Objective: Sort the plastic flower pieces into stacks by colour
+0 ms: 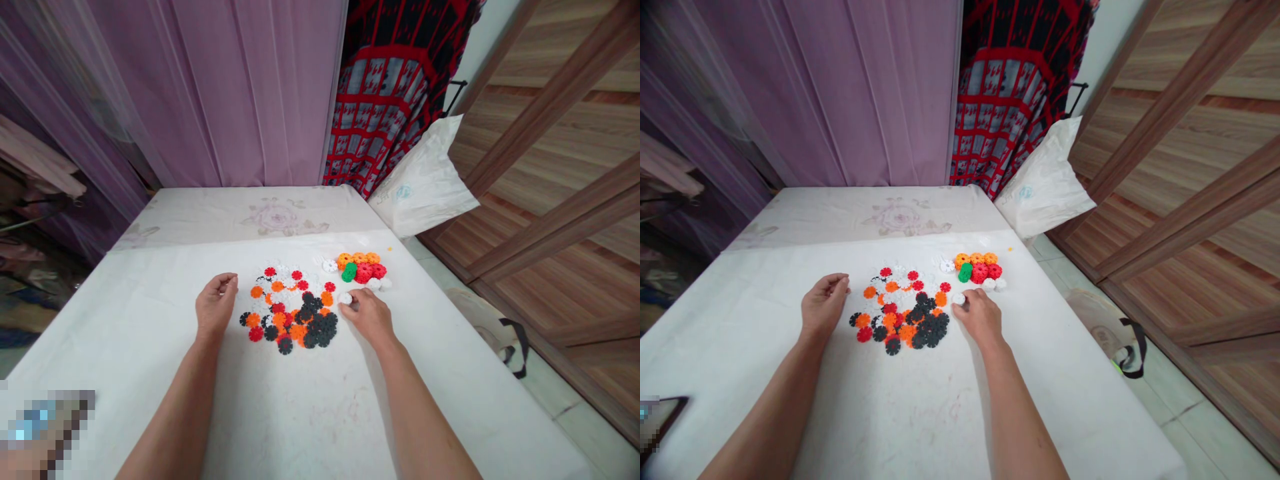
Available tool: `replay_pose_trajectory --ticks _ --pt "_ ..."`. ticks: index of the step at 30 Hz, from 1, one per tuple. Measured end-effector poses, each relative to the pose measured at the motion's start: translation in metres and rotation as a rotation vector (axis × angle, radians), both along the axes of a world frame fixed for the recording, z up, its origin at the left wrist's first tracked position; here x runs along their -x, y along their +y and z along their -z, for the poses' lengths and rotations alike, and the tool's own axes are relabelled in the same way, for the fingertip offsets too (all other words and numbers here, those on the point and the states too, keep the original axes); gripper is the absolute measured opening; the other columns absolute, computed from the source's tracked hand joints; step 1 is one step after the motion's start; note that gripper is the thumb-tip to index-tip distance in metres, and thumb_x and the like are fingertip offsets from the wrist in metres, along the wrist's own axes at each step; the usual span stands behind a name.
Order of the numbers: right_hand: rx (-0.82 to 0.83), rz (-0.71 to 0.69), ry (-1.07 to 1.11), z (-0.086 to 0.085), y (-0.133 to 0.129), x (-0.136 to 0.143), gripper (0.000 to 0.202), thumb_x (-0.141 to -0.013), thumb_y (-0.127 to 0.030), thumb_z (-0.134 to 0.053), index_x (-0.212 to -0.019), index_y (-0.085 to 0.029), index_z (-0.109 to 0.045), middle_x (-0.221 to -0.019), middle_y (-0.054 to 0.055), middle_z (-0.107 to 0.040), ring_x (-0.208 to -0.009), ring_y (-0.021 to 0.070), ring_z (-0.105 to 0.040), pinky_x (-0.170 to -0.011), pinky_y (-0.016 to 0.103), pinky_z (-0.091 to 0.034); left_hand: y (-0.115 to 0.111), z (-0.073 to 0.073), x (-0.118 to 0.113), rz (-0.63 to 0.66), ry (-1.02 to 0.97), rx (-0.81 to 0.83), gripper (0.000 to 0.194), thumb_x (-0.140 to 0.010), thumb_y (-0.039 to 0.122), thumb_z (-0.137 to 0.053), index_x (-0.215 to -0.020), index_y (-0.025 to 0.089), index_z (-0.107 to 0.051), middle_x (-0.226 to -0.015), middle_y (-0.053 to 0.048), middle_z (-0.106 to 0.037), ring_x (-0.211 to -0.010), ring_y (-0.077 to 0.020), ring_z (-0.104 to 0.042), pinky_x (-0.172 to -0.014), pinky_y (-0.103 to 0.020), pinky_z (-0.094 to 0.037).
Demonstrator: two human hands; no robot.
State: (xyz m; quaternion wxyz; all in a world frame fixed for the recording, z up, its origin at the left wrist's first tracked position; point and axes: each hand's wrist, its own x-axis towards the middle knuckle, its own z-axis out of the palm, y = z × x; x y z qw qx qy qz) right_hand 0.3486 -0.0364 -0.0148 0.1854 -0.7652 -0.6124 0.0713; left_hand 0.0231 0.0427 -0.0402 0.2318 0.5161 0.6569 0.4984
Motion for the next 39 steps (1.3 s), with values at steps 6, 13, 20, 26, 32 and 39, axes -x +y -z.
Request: replay_pose_trajectory --ticks 6,13,20,26,32,39 --pt "-0.083 0.006 -0.02 0.007 0.007 0.005 0.017 -0.079 -0.036 -0.065 -0.091 -0.024 -0.067 -0.088 0.001 -0.065 -0.082 0.0167 -0.059 -0.067 0.026 -0.038 0.0 0.0 0.0 0.005 0.01 0.007 0.035 -0.077 0.049 -0.059 -0.094 0.021 -0.07 -0.069 0.0 -0.069 -0.065 -0.0145 -0.066 -0.065 -0.024 -0.051" --pt "0.014 -0.014 -0.045 0.001 0.009 0.008 0.019 -0.083 -0.038 -0.062 -0.095 -0.023 -0.067 -0.094 0.003 -0.066 -0.083 0.0173 -0.06 -0.068 0.027 -0.038 -0.002 -0.009 -0.003 0.001 0.012 0.029 0.035 -0.076 0.049 -0.059 -0.092 0.021 -0.07 -0.068 0.0 -0.068 -0.065 -0.0154 -0.066 -0.066 -0.025 -0.051" --pt "-0.043 -0.024 -0.032 0.004 0.007 0.008 0.019 -0.082 -0.036 -0.063 -0.096 -0.024 -0.067 -0.094 0.002 -0.066 -0.086 0.0172 -0.061 -0.07 0.026 -0.04 0.0 -0.007 -0.003 0.008 0.031 0.056 0.037 -0.075 0.051 -0.057 -0.092 0.021 -0.069 -0.07 -0.001 -0.069 -0.07 -0.0175 -0.067 -0.071 -0.028 -0.05" --pt "-0.144 -0.025 0.086 0.016 0.006 0.003 0.037 -0.075 -0.035 -0.064 -0.11 -0.023 -0.065 -0.101 0.003 -0.067 -0.084 0.0182 -0.061 -0.074 0.029 -0.044 0.0 -0.007 -0.003 0.01 0.101 0.107 0.033 -0.076 0.048 -0.055 -0.091 0.022 -0.07 -0.07 0.0 -0.07 -0.071 -0.0175 -0.065 -0.073 -0.028 -0.048" --pt "-0.35 -0.026 0.258 0.03 0.008 -0.002 0.032 -0.077 -0.034 -0.054 -0.104 -0.021 -0.067 -0.09 0.001 -0.068 -0.057 0.0123 -0.052 -0.069 0.029 -0.046 -0.002 -0.013 -0.004 0.025 0.122 0.122 0.03 -0.075 0.044 -0.056 -0.089 0.022 -0.07 -0.073 0.0 -0.07 -0.072 -0.0176 -0.065 -0.071 -0.028 -0.048" --pt "-0.558 -0.126 0.205 0.03 0.001 0.009 0.024 -0.086 -0.025 -0.047 -0.091 -0.021 -0.071 -0.085 0.003 -0.069 -0.067 0.014 -0.059 -0.069 0.026 -0.045 -0.022 -0.006 -0.009 0.225 -0.029 0.048 0.044 -0.069 0.049 -0.065 -0.1 0.019 -0.072 -0.092 -0.006 -0.073 -0.083 -0.0189 -0.065 -0.078 -0.031 -0.052"
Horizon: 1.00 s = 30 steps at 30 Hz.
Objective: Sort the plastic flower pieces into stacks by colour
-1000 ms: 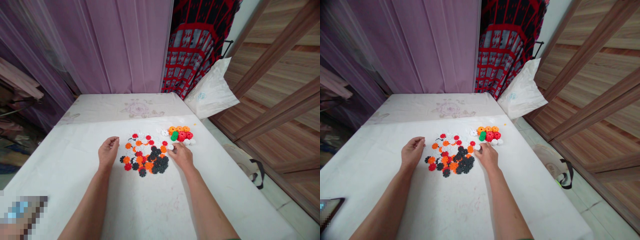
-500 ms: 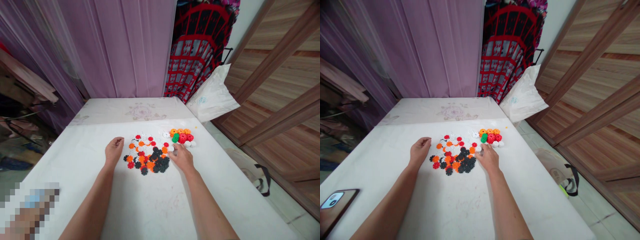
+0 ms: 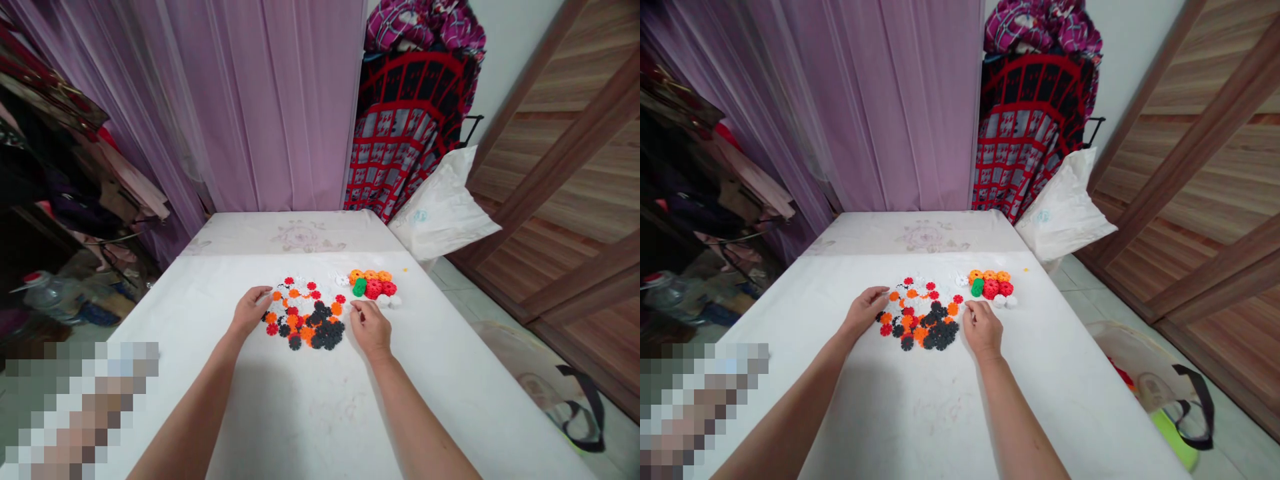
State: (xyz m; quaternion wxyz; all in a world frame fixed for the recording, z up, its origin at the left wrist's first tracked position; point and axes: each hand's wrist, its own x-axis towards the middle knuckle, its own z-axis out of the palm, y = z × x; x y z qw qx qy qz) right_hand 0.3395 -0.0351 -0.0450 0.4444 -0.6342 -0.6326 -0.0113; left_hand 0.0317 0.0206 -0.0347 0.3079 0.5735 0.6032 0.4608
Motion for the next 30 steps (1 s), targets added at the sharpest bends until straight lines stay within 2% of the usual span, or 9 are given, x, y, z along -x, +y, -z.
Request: replay_pose_trajectory --ticks 3,6,9,13,16,19,27,30 --pt "-0.096 -0.169 -0.117 -0.005 -0.002 0.021 0.025 -0.09 -0.022 -0.047 -0.091 -0.022 -0.071 -0.09 0.005 -0.07 -0.084 0.0167 -0.062 -0.08 0.027 -0.046 -0.009 0.005 -0.004 -0.096 -0.055 -0.039 0.043 -0.071 0.047 -0.064 -0.102 0.018 -0.072 -0.095 -0.007 -0.073 -0.085 -0.0189 -0.066 -0.083 -0.032 -0.052" --pt "-0.074 -0.301 -0.213 -0.013 0.003 0.053 0.022 -0.091 -0.022 -0.05 -0.094 -0.023 -0.072 -0.091 0.005 -0.069 -0.087 0.0179 -0.059 -0.082 0.029 -0.045 -0.017 0.01 -0.006 -0.202 -0.103 -0.068 0.041 -0.075 0.045 -0.06 -0.103 0.018 -0.071 -0.096 -0.007 -0.073 -0.086 -0.0187 -0.066 -0.085 -0.033 -0.052" --pt "0.073 -0.296 -0.275 -0.024 0.014 0.085 0.017 -0.088 -0.026 -0.057 -0.094 -0.024 -0.073 -0.094 0.005 -0.068 -0.089 0.0191 -0.057 -0.082 0.03 -0.043 -0.023 0.012 -0.007 -0.227 -0.11 -0.085 0.038 -0.077 0.043 -0.057 -0.102 0.018 -0.07 -0.093 -0.006 -0.074 -0.082 -0.0181 -0.066 -0.082 -0.033 -0.053" --pt "0.306 -0.251 -0.372 -0.043 0.027 0.113 0.024 -0.087 -0.039 -0.059 -0.097 -0.023 -0.073 -0.098 0.008 -0.067 -0.097 0.023 -0.055 -0.084 0.033 -0.041 -0.023 0.012 -0.009 -0.233 -0.065 -0.075 0.033 -0.078 0.039 -0.054 -0.099 0.019 -0.071 -0.085 -0.004 -0.073 -0.076 -0.0174 -0.065 -0.078 -0.032 -0.053" --pt "0.428 -0.242 -0.426 -0.052 0.032 0.121 0.025 -0.087 -0.04 -0.058 -0.095 -0.022 -0.074 -0.099 0.009 -0.068 -0.099 0.0239 -0.056 -0.084 0.033 -0.041 -0.019 0.012 -0.01 -0.238 -0.045 -0.06 0.03 -0.079 0.035 -0.053 -0.098 0.02 -0.071 -0.088 -0.004 -0.074 -0.078 -0.0173 -0.066 -0.08 -0.032 -0.052" --pt "0.482 -0.238 -0.437 -0.055 0.033 0.123 0.024 -0.086 -0.038 -0.058 -0.096 -0.022 -0.073 -0.101 0.009 -0.068 -0.099 0.0234 -0.057 -0.083 0.032 -0.041 -0.017 0.012 -0.01 -0.239 -0.036 -0.057 0.028 -0.079 0.032 -0.053 -0.097 0.021 -0.071 -0.089 -0.003 -0.074 -0.079 -0.0169 -0.066 -0.08 -0.031 -0.052" --pt "0.552 -0.201 -0.383 -0.049 0.043 0.127 0.019 -0.08 -0.032 -0.062 -0.091 -0.021 -0.073 -0.098 0.009 -0.07 -0.096 0.0224 -0.062 -0.081 0.031 -0.043 -0.021 0.011 -0.012 -0.23 0.007 -0.037 0.027 -0.08 0.031 -0.053 -0.096 0.022 -0.072 -0.084 -0.002 -0.073 -0.074 -0.0164 -0.065 -0.076 -0.031 -0.052" --pt "0.507 -0.224 -0.356 -0.046 0.048 0.127 0.013 -0.077 -0.031 -0.066 -0.084 -0.022 -0.072 -0.093 0.008 -0.071 -0.089 0.0227 -0.063 -0.076 0.032 -0.044 -0.022 0.011 -0.013 -0.231 -0.003 -0.043 0.028 -0.079 0.033 -0.053 -0.096 0.021 -0.071 -0.085 -0.003 -0.074 -0.074 -0.0168 -0.065 -0.076 -0.031 -0.052"
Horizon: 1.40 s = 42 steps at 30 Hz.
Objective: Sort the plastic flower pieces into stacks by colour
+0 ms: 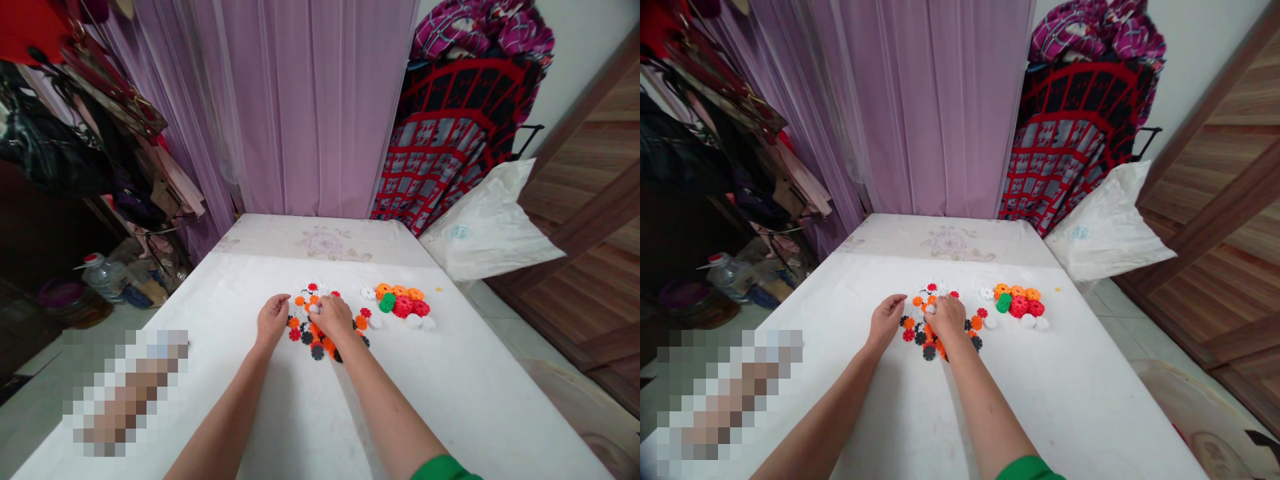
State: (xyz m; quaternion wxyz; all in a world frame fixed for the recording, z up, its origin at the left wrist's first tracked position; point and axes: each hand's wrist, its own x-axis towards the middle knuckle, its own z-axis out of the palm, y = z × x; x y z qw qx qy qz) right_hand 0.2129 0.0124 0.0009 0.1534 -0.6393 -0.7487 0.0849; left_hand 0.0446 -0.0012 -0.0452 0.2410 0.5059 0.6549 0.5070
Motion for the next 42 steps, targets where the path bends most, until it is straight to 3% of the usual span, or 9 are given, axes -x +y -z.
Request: replay_pose_trajectory --ticks 5,9,16,20,24,32,42 --pt "-0.183 -0.04 0.092 0.003 -0.001 -0.006 0.009 -0.074 -0.026 -0.068 -0.082 -0.024 -0.068 -0.086 0.006 -0.07 -0.085 0.0229 -0.063 -0.074 0.032 -0.045 -0.001 0.003 0.002 0.012 -0.038 0.007 0.033 -0.078 0.042 -0.053 -0.096 0.021 -0.071 -0.084 -0.003 -0.074 -0.073 -0.0175 -0.065 -0.073 -0.031 -0.053" --pt "-0.255 -0.042 0.26 0.006 -0.014 -0.032 0.014 -0.074 -0.026 -0.065 -0.088 -0.025 -0.065 -0.085 0.002 -0.07 -0.081 0.02 -0.063 -0.072 0.031 -0.045 0.0 0.008 0.004 0.018 -0.046 -0.015 0.035 -0.078 0.046 -0.054 -0.096 0.021 -0.071 -0.087 -0.004 -0.073 -0.078 -0.0185 -0.066 -0.077 -0.032 -0.052" --pt "-0.31 0.267 0.477 0.027 -0.045 -0.128 0.031 -0.073 -0.044 -0.06 -0.094 -0.022 -0.066 -0.086 0.005 -0.07 -0.072 0.0198 -0.061 -0.069 0.034 -0.047 -0.001 0.005 0.004 0.032 0.013 0.016 0.037 -0.08 0.046 -0.051 -0.099 0.021 -0.07 -0.081 -0.003 -0.071 -0.073 -0.0171 -0.063 -0.073 -0.03 -0.051" --pt "-0.322 0.381 0.525 0.035 -0.054 -0.157 0.037 -0.072 -0.049 -0.06 -0.095 -0.021 -0.067 -0.09 0.006 -0.07 -0.071 0.0194 -0.059 -0.067 0.034 -0.047 -0.004 -0.005 0.002 0.044 0.089 0.026 0.037 -0.08 0.044 -0.049 -0.099 0.021 -0.071 -0.082 -0.003 -0.071 -0.074 -0.0177 -0.063 -0.074 -0.03 -0.051" --pt "-0.318 0.35 0.552 0.038 -0.051 -0.153 0.037 -0.073 -0.049 -0.058 -0.096 -0.021 -0.067 -0.09 0.005 -0.07 -0.071 0.0183 -0.059 -0.068 0.032 -0.048 -0.005 -0.011 0.001 0.029 0.151 0.039 0.036 -0.079 0.042 -0.048 -0.098 0.022 -0.071 -0.081 -0.003 -0.071 -0.074 -0.0188 -0.064 -0.076 -0.031 -0.051" --pt "-0.316 0.285 0.507 0.048 -0.034 -0.138 0.032 -0.074 -0.044 -0.059 -0.097 -0.023 -0.069 -0.09 0.003 -0.069 -0.077 0.0184 -0.06 -0.079 0.034 -0.049 -0.004 -0.009 0.001 -0.002 0.193 0.053 0.035 -0.079 0.041 -0.049 -0.097 0.024 -0.072 -0.078 -0.002 -0.071 -0.072 -0.0186 -0.063 -0.074 -0.031 -0.05" --pt "-0.314 0.273 0.432 0.047 -0.036 -0.135 0.031 -0.075 -0.04 -0.058 -0.097 -0.023 -0.07 -0.089 0.004 -0.068 -0.078 0.0189 -0.061 -0.08 0.034 -0.049 -0.007 -0.011 -0.002 -0.001 0.222 0.058 0.035 -0.08 0.04 -0.049 -0.099 0.023 -0.072 -0.08 -0.002 -0.071 -0.072 -0.018 -0.063 -0.076 -0.031 -0.051"
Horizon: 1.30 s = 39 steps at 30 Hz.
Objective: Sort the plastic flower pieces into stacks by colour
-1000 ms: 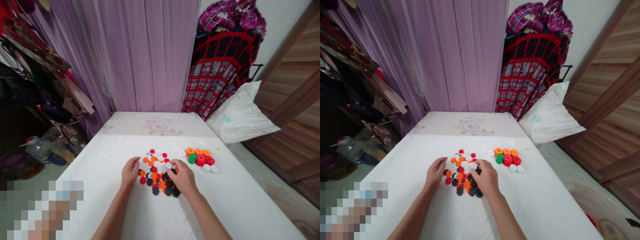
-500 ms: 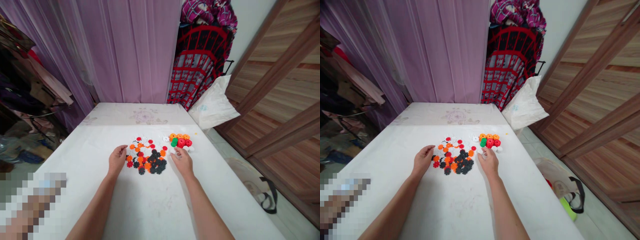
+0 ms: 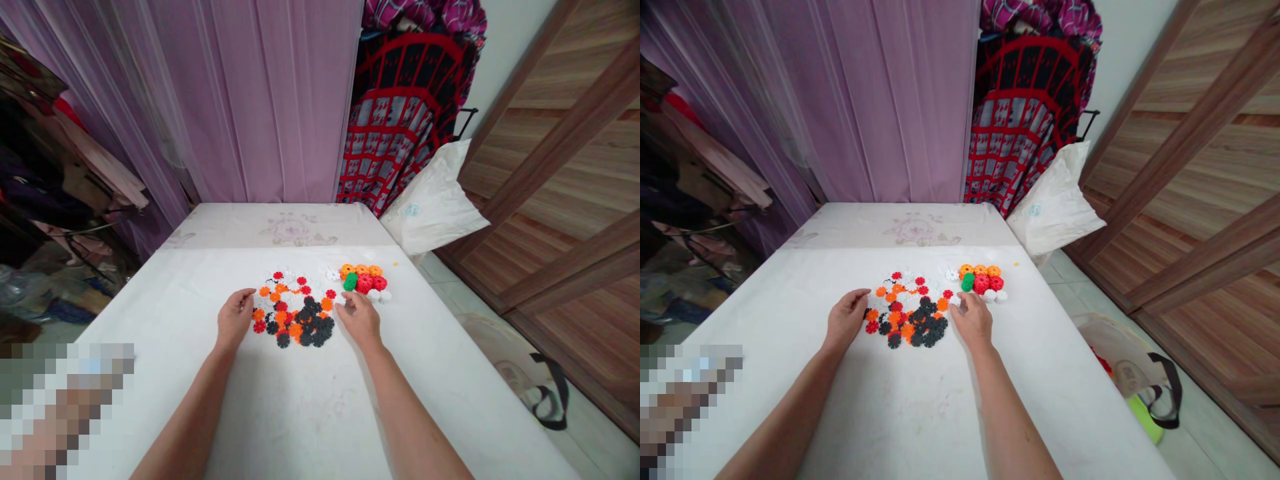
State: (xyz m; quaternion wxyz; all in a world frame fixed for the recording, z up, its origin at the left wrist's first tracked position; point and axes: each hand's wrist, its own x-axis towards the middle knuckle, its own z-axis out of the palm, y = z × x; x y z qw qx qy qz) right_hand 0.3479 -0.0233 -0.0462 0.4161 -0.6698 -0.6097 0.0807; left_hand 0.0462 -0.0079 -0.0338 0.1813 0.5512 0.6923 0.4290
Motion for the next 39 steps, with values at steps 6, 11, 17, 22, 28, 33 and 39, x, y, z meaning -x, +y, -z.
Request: replay_pose_trajectory --ticks 6,11,17,22,28,33,39 --pt "-0.014 -0.012 -0.007 0.003 0.0 -0.002 0.028 -0.075 -0.04 -0.058 -0.094 -0.023 -0.069 -0.089 0.004 -0.068 -0.078 0.019 -0.061 -0.08 0.034 -0.049 0.0 0.002 0.001 0.014 -0.03 -0.012 0.034 -0.081 0.042 -0.05 -0.1 0.023 -0.071 -0.085 -0.003 -0.073 -0.075 -0.0184 -0.064 -0.08 -0.031 -0.052" --pt "-0.003 -0.02 -0.015 0.005 0.0 -0.003 0.026 -0.075 -0.039 -0.058 -0.092 -0.022 -0.068 -0.093 0.005 -0.068 -0.081 0.0195 -0.062 -0.082 0.035 -0.049 0.0 0.0 0.001 0.014 -0.054 -0.009 0.035 -0.081 0.042 -0.05 -0.1 0.022 -0.072 -0.085 -0.003 -0.072 -0.076 -0.0183 -0.064 -0.078 -0.031 -0.052" --pt "0.015 -0.007 -0.04 0.003 -0.002 -0.001 0.027 -0.073 -0.038 -0.059 -0.095 -0.023 -0.066 -0.093 0.004 -0.068 -0.085 0.0206 -0.062 -0.084 0.035 -0.048 0.0 -0.002 -0.001 0.017 -0.042 0.004 0.035 -0.081 0.041 -0.049 -0.1 0.022 -0.072 -0.084 -0.003 -0.072 -0.074 -0.0184 -0.064 -0.076 -0.031 -0.052" --pt "0.041 -0.003 -0.076 -0.001 -0.003 0.0 0.023 -0.074 -0.037 -0.059 -0.092 -0.023 -0.066 -0.088 0.004 -0.068 -0.086 0.021 -0.061 -0.084 0.034 -0.048 0.009 -0.007 0.002 -0.009 0.016 0.098 0.033 -0.079 0.036 -0.05 -0.098 0.023 -0.072 -0.073 -0.001 -0.07 -0.067 -0.018 -0.063 -0.07 -0.029 -0.049" --pt "0.028 -0.023 -0.092 0.003 -0.002 -0.002 0.023 -0.076 -0.036 -0.057 -0.093 -0.024 -0.066 -0.089 0.004 -0.068 -0.087 0.0207 -0.061 -0.083 0.033 -0.047 0.017 -0.016 0.005 -0.01 0.012 0.137 0.031 -0.077 0.034 -0.051 -0.096 0.022 -0.073 -0.065 0.001 -0.067 -0.062 -0.0172 -0.061 -0.059 -0.026 -0.044" --pt "-0.05 -0.019 -0.08 0.007 -0.002 -0.002 0.023 -0.078 -0.039 -0.057 -0.092 -0.023 -0.066 -0.092 0.004 -0.069 -0.081 0.0195 -0.062 -0.082 0.034 -0.049 0.016 -0.009 0.005 -0.018 0.022 0.105 0.03 -0.079 0.034 -0.051 -0.097 0.023 -0.073 -0.074 0.0 -0.071 -0.068 -0.0162 -0.063 -0.067 -0.026 -0.047" --pt "-0.327 0.029 -0.155 0.0 -0.006 0.001 0.016 -0.085 -0.031 -0.053 -0.086 -0.022 -0.067 -0.094 0.007 -0.07 -0.089 0.021 -0.064 -0.084 0.034 -0.05 0.034 0.002 0.01 0.034 -0.089 0.104 0.033 -0.08 0.035 -0.049 -0.1 0.021 -0.071 -0.063 0.001 -0.067 -0.057 -0.0151 -0.061 -0.06 -0.026 -0.046"
